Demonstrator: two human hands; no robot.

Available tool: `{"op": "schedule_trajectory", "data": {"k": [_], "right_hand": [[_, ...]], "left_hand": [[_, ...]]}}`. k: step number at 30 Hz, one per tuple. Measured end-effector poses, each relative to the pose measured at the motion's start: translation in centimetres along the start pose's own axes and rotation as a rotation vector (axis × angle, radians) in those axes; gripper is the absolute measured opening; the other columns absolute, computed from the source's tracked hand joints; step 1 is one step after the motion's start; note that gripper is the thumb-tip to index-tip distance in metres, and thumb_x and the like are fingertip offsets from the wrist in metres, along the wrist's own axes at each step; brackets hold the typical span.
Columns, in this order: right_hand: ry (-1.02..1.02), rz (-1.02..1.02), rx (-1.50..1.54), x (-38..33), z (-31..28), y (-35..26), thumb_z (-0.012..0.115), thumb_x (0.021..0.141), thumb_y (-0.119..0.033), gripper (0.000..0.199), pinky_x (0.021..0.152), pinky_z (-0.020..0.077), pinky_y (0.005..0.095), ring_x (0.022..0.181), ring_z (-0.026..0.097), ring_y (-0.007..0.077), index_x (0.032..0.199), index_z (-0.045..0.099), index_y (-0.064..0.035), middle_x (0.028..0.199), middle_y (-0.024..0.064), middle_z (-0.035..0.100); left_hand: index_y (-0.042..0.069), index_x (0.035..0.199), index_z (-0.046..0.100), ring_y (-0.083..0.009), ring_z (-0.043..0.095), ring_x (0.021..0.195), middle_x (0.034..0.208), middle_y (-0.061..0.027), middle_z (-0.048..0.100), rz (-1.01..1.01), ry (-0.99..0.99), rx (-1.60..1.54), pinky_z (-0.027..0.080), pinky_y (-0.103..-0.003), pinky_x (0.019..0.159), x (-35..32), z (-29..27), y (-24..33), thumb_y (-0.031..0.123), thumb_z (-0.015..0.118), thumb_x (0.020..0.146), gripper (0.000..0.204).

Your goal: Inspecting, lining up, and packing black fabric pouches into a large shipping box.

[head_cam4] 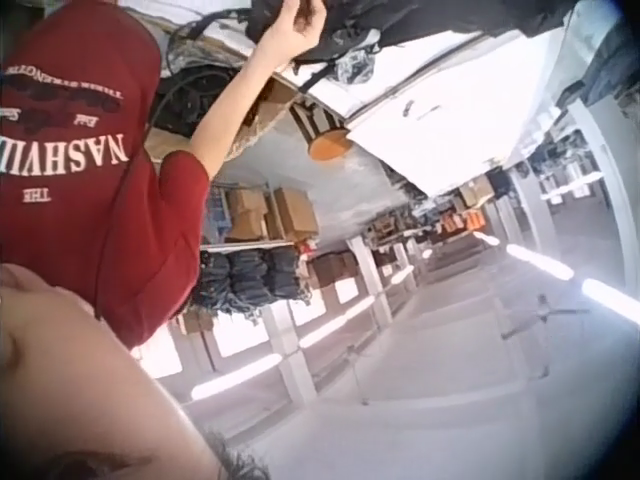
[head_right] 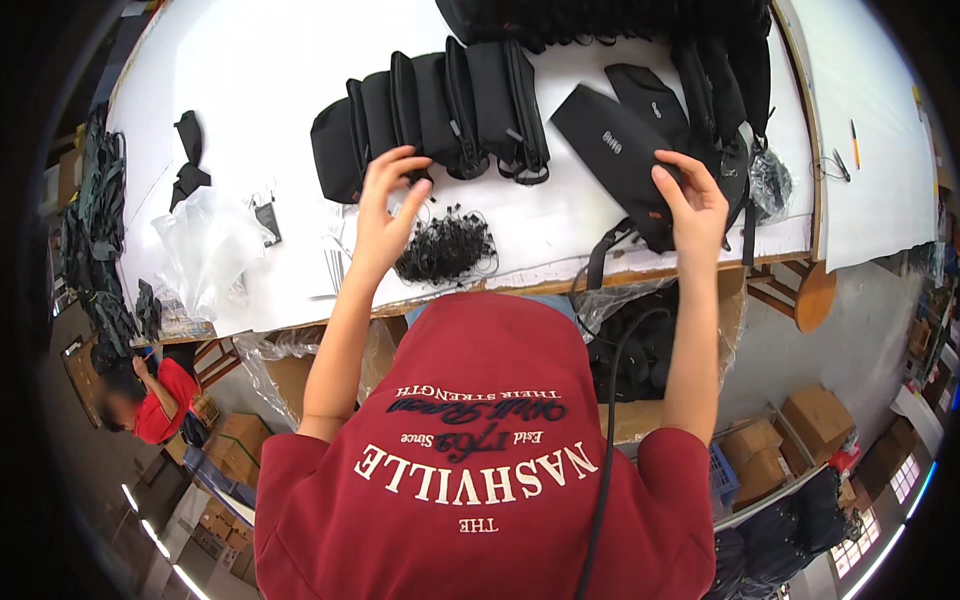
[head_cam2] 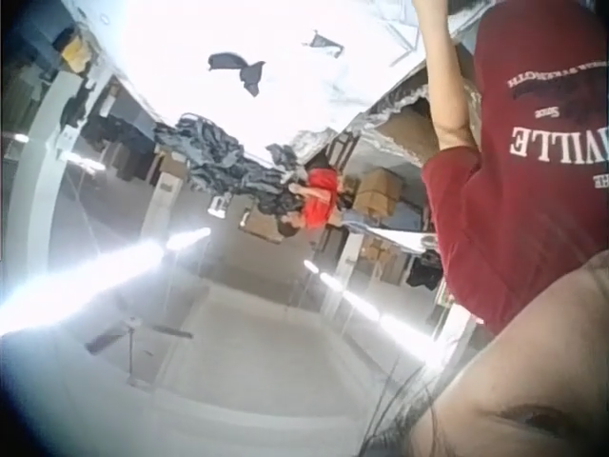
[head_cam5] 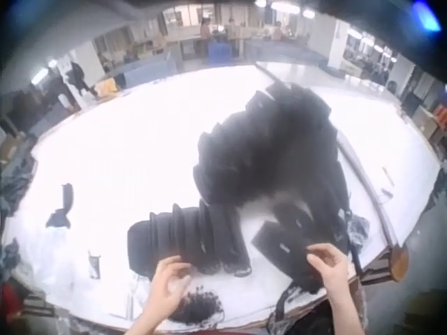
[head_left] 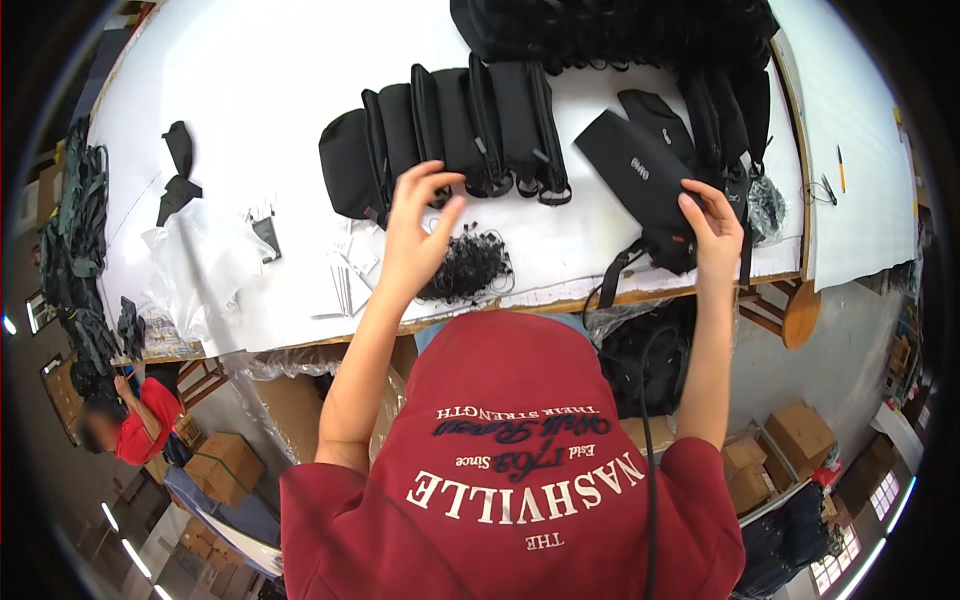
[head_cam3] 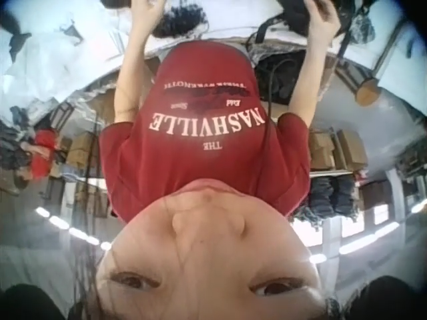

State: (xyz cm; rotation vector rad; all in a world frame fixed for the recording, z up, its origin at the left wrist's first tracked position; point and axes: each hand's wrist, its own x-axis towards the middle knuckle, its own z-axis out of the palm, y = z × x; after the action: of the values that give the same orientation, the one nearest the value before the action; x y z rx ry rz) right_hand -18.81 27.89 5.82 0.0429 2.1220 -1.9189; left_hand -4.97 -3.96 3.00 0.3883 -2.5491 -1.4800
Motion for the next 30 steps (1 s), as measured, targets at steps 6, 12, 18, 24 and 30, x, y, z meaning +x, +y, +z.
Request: {"op": "schedule_trajectory", "data": {"k": [6, 12, 18, 24, 30], "right_hand": [[0.066, -0.313, 0.088, 4.4, 6.2, 8.0, 0.069, 0.084, 0.001, 0.040, 0.088, 0.0441, 0.0239, 0.102, 0.054, 0.0136, 0.121, 0.055, -0.0014, 0.116, 0.0078, 0.055], [-0.007, -0.106, -0.081, 5.8, 7.8, 11.0, 0.068, 0.089, -0.021, 0.045, 0.083, 0.0468, 0.0291, 0.096, 0.058, 0.0188, 0.126, 0.050, -0.0016, 0.104, 0.0115, 0.060], [-0.096, -0.044, -0.422, 7.4, 7.9, 10.1, 0.068, 0.087, -0.031, 0.034, 0.067, 0.0446, 0.0282, 0.069, 0.055, 0.0148, 0.085, 0.059, 0.0020, 0.072, 0.0096, 0.060], [0.026, -0.068, -0.478, 7.1, 8.1, 10.7, 0.074, 0.081, -0.032, 0.039, 0.054, 0.0381, 0.0302, 0.057, 0.043, 0.0144, 0.082, 0.055, 0.0015, 0.064, 0.0055, 0.050], [-0.116, 0.030, -0.558, 7.5, 8.6, 11.2, 0.070, 0.082, -0.040, 0.042, 0.057, 0.0383, 0.0329, 0.060, 0.044, 0.0176, 0.097, 0.069, -0.0013, 0.068, 0.0074, 0.049]], "left_hand": [[0.008, 0.116, 0.056, -0.0297, 0.040, 0.122, 0.125, -0.0150, 0.048, -0.159, 0.520, 0.180, 0.037, -0.041, 0.099, 2.7, -3.7, -7.9, 0.016, 0.063, 0.085, 0.032], [0.007, 0.125, 0.051, -0.0346, 0.040, 0.119, 0.128, -0.0190, 0.046, -0.321, 0.498, 0.433, 0.033, -0.043, 0.102, 3.3, -6.4, -15.6, 0.030, 0.068, 0.084, 0.051], [0.003, 0.121, 0.051, -0.0350, 0.037, 0.123, 0.129, -0.0193, 0.046, -0.212, 0.512, 0.395, 0.027, -0.045, 0.106, 5.4, -4.2, -11.8, 0.021, 0.065, 0.084, 0.044], [0.004, 0.111, 0.059, -0.0326, 0.047, 0.113, 0.119, -0.0147, 0.056, 0.260, 0.221, 0.243, 0.034, -0.042, 0.100, 9.7, 2.1, -0.6, 0.010, 0.063, 0.080, 0.032], [0.005, 0.116, 0.061, -0.0313, 0.045, 0.126, 0.132, -0.0137, 0.053, 0.650, -0.234, 0.400, 0.034, -0.043, 0.104, 13.5, 11.3, 1.4, 0.012, 0.058, 0.084, 0.033]]}}
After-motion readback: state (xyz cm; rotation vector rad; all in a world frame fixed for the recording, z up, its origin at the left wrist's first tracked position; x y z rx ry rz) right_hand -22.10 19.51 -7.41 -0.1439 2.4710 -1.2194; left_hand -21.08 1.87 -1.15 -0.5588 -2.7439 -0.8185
